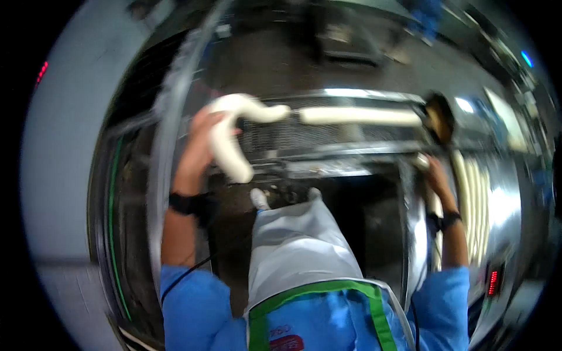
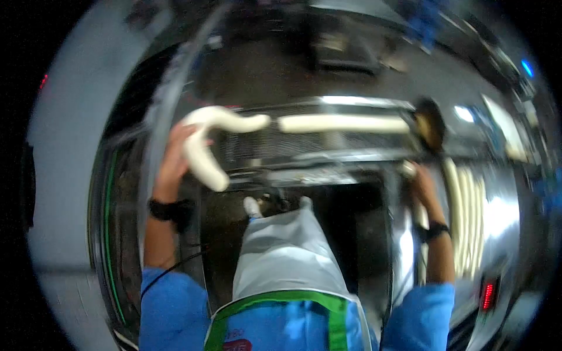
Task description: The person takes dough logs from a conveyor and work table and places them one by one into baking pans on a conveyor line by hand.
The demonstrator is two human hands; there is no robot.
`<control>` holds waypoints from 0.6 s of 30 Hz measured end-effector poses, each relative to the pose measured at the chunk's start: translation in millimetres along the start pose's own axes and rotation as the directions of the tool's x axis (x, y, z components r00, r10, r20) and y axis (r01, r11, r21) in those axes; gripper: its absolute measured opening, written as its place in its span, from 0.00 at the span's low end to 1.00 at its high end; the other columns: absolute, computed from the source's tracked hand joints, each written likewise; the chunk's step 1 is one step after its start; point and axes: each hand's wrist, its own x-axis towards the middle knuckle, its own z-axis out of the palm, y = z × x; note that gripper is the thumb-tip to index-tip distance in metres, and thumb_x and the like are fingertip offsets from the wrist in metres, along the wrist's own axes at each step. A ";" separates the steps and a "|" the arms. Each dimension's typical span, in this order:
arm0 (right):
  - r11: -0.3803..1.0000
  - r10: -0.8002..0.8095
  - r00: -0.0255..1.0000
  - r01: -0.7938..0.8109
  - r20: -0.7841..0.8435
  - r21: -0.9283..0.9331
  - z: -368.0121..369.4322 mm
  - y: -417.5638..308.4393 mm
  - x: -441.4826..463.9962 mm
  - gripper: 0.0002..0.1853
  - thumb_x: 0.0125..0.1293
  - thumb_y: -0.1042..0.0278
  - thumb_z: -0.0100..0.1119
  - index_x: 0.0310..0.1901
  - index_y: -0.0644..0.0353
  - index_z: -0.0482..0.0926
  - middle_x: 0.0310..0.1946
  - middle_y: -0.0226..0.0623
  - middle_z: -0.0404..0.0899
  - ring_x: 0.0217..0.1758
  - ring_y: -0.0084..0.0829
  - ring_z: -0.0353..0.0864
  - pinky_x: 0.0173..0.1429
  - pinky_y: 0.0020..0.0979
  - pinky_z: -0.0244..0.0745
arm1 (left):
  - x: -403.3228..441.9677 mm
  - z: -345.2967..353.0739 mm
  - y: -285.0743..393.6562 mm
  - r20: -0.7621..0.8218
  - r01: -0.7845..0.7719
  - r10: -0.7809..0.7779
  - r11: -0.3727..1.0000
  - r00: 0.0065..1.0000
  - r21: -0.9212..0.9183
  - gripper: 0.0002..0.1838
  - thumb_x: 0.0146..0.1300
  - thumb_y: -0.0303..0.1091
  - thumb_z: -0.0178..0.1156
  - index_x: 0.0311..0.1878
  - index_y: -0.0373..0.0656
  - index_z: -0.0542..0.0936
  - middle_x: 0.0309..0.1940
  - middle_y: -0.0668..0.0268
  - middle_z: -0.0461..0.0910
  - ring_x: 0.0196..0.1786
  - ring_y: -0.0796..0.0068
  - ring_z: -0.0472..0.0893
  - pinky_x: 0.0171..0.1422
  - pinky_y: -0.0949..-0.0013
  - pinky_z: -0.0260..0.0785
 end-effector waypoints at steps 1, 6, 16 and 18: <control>0.976 -0.049 0.998 0.039 0.042 0.213 -4.7 17.5 12.0 0.18 0.53 0.76 0.47 0.49 0.59 0.68 0.41 0.42 0.73 0.43 0.36 0.72 0.48 0.32 0.66 | -2.1 -2.6 2.8 0.023 0.047 -0.048 0.997 0.999 0.058 0.18 0.53 0.34 0.53 0.46 0.35 0.66 0.36 0.59 0.72 0.27 0.73 0.76 0.29 0.74 0.72; 0.943 0.333 0.943 -0.333 0.007 -0.008 -18.6 42.7 3.6 0.21 0.61 0.65 0.42 0.54 0.64 0.58 0.50 0.45 0.64 0.52 0.36 0.64 0.55 0.31 0.60 | -2.9 -27.3 20.2 -0.109 0.024 -0.036 0.994 0.993 -0.111 0.22 0.51 0.35 0.53 0.47 0.35 0.63 0.32 0.56 0.71 0.25 0.73 0.76 0.27 0.72 0.72; 0.833 0.554 0.832 -0.552 0.038 -0.044 13.5 94.5 -139.3 0.44 0.47 0.61 0.56 0.61 0.66 0.41 0.55 0.62 0.54 0.57 0.55 0.56 0.58 0.41 0.55 | 14.8 -166.4 125.6 -0.569 -0.622 0.570 0.773 0.592 0.126 0.24 0.55 0.34 0.51 0.50 0.29 0.59 0.38 0.47 0.69 0.37 0.58 0.76 0.35 0.60 0.73; 0.796 0.604 0.788 -0.587 0.120 -0.147 -5.2 57.5 -145.2 0.43 0.49 0.62 0.54 0.59 0.73 0.41 0.57 0.62 0.51 0.59 0.53 0.53 0.60 0.37 0.53 | 21.2 -204.9 119.3 -0.650 -0.638 0.541 0.762 0.534 0.110 0.24 0.56 0.35 0.50 0.50 0.30 0.58 0.38 0.48 0.69 0.37 0.58 0.76 0.36 0.59 0.72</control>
